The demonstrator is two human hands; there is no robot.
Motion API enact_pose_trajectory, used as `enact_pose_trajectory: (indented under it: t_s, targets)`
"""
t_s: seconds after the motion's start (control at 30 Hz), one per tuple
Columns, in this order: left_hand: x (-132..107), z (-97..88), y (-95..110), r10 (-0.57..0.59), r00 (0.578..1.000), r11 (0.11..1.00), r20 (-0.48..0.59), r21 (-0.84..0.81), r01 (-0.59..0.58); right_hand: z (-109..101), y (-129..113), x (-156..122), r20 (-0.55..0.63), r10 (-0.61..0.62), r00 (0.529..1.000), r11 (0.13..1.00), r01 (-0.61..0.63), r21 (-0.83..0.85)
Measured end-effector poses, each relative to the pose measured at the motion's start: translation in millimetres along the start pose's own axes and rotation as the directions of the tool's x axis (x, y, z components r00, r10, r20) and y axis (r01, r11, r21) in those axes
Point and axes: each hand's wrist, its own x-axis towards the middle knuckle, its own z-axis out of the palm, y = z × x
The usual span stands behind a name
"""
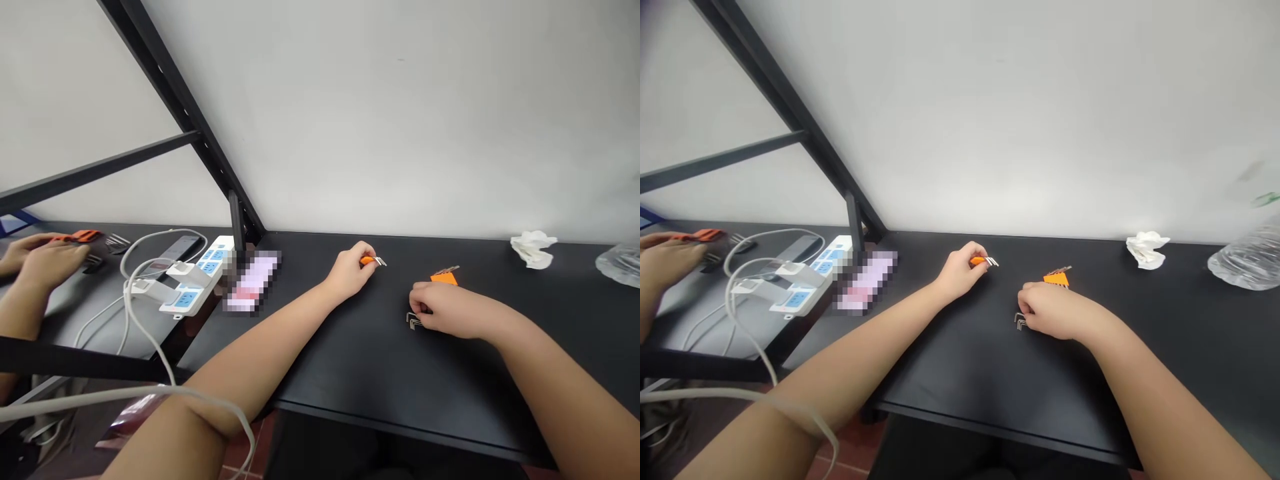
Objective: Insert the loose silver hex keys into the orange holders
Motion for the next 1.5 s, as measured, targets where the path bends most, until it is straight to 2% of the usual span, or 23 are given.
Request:
enact_pose_trajectory:
  t_s: [0.13, 0.2, 0.23, 0.3, 0.37, 0.5, 0.57, 0.77, 0.93, 1.17, 1.3, 1.37, 1.5]
  targets:
    - [4, 0.9, -5, -0.024, 0.998, 0.993, -0.056, -0.113, 0.018, 8, -1, 4, -0.097, 0.009, 0.995, 1.0, -0.006, 0.023]
    - [3, -0.7, -2, -0.021, 0.998, 0.995, -0.059, -0.101, 0.015, 8, -1, 7, -0.179, -0.032, 0.983, 0.993, 0.052, 0.107]
    - [2, -1.4, 0, -0.01, 0.998, 0.997, -0.056, -0.081, 0.006, 7, -1, 8, -0.248, -0.06, 0.967, 0.979, 0.105, 0.173]
    - [-2, -1.5, 7, 0.012, 0.999, 0.998, -0.037, -0.06, -0.015, 5, -1, 11, -0.422, -0.081, 0.903, 0.918, 0.233, 0.321]
    - [-5, 0.4, 13, 0.021, 1.0, 0.997, -0.008, -0.077, -0.022, 5, -2, 14, -0.539, -0.033, 0.841, 0.828, 0.326, 0.457]
    - [-12, 6.5, 22, 0.046, 0.998, 0.995, 0.043, -0.089, -0.042, 11, -9, 20, -0.619, 0.124, 0.775, 0.648, 0.409, 0.643]
    - [-14, 8.1, 23, 0.066, 0.997, 0.996, 0.05, -0.071, -0.062, 14, -12, 24, -0.658, 0.145, 0.739, 0.619, 0.451, 0.643]
    - [-14, 7.9, 22, 0.075, 0.997, 0.995, 0.032, -0.068, -0.073, 16, -12, 28, -0.719, 0.071, 0.691, 0.76, 0.43, 0.488]
    - [-13, 8.1, 20, 0.06, 0.998, 0.995, 0.028, -0.079, -0.058, 10, -11, 22, -0.758, -0.051, 0.65, 0.866, 0.407, 0.29]
    - [-13, 6.8, 21, 0.117, 0.991, 0.991, 0.071, -0.07, -0.112, 7, -6, 18, -0.759, -0.222, 0.612, 0.9, 0.428, 0.082]
    - [-13, 7.0, 23, 0.128, 0.988, 0.988, 0.092, -0.096, -0.119, 10, -6, 27, -0.782, -0.234, 0.578, 0.883, 0.463, 0.079]
    - [-13, 6.6, 24, 0.111, 0.989, 0.991, 0.096, -0.091, -0.102, 13, -8, 32, -0.782, -0.213, 0.586, 0.888, 0.449, 0.094]
    - [-12, 4.1, 23, 0.105, 0.991, 0.994, 0.088, -0.022, -0.104, 21, -13, 38, -0.722, -0.216, 0.658, 0.902, 0.417, 0.11]
